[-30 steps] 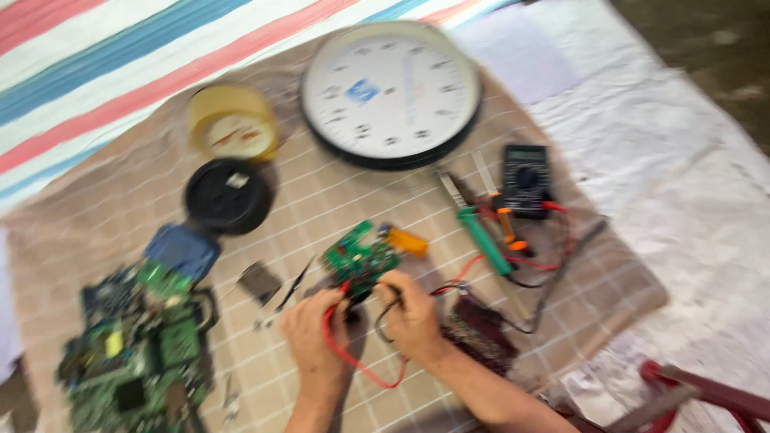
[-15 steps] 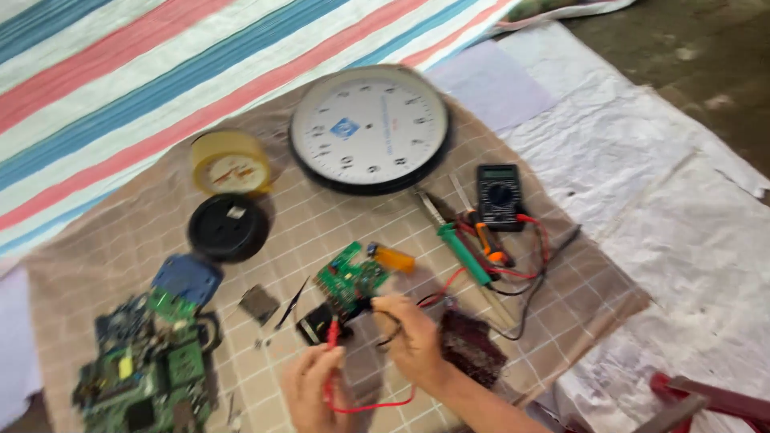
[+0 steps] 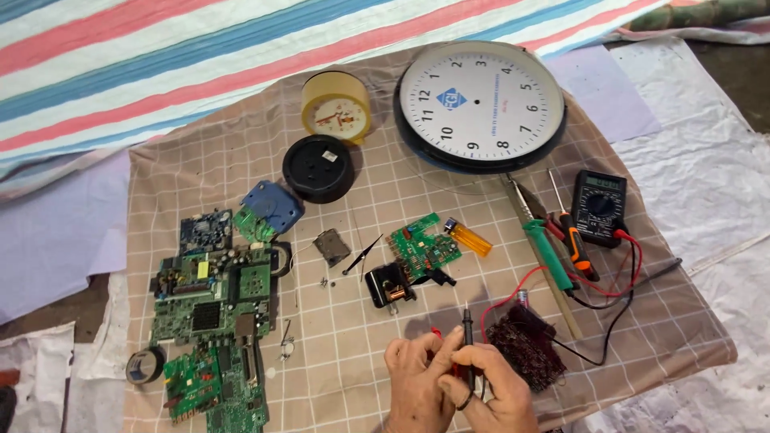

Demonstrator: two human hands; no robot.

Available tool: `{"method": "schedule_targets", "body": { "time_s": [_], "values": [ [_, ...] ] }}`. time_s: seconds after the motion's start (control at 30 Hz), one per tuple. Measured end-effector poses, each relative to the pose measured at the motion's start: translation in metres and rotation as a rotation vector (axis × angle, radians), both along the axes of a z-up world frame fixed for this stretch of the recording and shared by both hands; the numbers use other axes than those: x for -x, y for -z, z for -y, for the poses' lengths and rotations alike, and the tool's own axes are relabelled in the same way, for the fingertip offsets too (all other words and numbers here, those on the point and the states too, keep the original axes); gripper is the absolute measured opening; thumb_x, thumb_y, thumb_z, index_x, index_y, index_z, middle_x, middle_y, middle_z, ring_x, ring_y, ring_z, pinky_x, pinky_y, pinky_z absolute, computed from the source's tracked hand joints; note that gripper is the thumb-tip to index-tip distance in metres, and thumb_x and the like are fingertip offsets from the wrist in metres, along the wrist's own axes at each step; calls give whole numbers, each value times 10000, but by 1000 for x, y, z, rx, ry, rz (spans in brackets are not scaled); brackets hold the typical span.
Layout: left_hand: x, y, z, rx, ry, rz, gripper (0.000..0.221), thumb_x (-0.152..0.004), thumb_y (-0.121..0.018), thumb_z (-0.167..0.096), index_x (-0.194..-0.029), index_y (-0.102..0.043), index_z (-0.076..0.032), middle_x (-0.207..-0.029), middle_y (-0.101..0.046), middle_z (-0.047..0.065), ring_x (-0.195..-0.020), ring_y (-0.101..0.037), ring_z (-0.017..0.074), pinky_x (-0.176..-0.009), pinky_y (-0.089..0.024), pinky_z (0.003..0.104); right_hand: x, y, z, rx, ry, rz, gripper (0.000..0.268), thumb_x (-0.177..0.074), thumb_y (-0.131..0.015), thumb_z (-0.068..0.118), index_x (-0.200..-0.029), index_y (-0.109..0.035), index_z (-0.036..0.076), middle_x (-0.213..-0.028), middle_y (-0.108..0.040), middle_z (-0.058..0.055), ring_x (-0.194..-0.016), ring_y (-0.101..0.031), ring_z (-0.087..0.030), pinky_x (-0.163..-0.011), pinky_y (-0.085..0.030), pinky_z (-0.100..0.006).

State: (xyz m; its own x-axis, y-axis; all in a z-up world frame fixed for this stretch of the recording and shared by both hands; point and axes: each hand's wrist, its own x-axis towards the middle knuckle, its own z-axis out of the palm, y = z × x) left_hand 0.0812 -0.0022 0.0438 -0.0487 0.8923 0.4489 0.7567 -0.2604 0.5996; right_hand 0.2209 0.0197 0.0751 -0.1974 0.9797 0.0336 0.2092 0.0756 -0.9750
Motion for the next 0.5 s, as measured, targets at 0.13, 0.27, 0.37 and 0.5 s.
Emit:
{"method": "schedule_targets", "body": {
  "time_s": [0.13, 0.27, 0.37, 0.5],
  "values": [
    [12, -21, 10, -92, -69, -21, 402, -1041, -555, -148, -1440, -585, -179, -1030, -546, 41, -828, -546, 223, -859, -349, 421, -4, 3, -11, -75, -103, -93, 148, -849, -755, 17, -990, -716, 35, -896, -682, -64, -735, -620, -102, -697, -521, -233],
    [45, -12, 17, -33, -169, -21, 481, -990, -667, -293, -1434, -553, -148, -1283, -627, 100, -1148, -598, 275, -957, -383, 475, -24, 3, -53, -310, 17, -10, 200, -886, -627, -90, -1006, -644, 69, -990, -711, -116, -837, -696, -157, -764, -567, -252],
    [73, -11, 12, 209, -312, 35, 725, -883, -770, -334, -1512, -451, -169, -1428, -548, 49, -1280, -490, 231, -1060, -351, 445, -32, -10, -98, -572, 103, 231, 109, -985, -646, -38, -1088, -653, -4, -1097, -716, -199, -1012, -711, -245, -932, -569, -325],
    [108, 1, -10, 432, -372, 93, 949, -786, -872, -348, -1569, -367, -168, -1601, -390, 57, -1446, -334, 252, -1182, -278, 504, -49, 43, -155, -935, 172, 577, 177, -1053, -666, -100, -1160, -756, 9, -1186, -728, -227, -1163, -700, -289, -1009, -559, -353]
  ]
}}
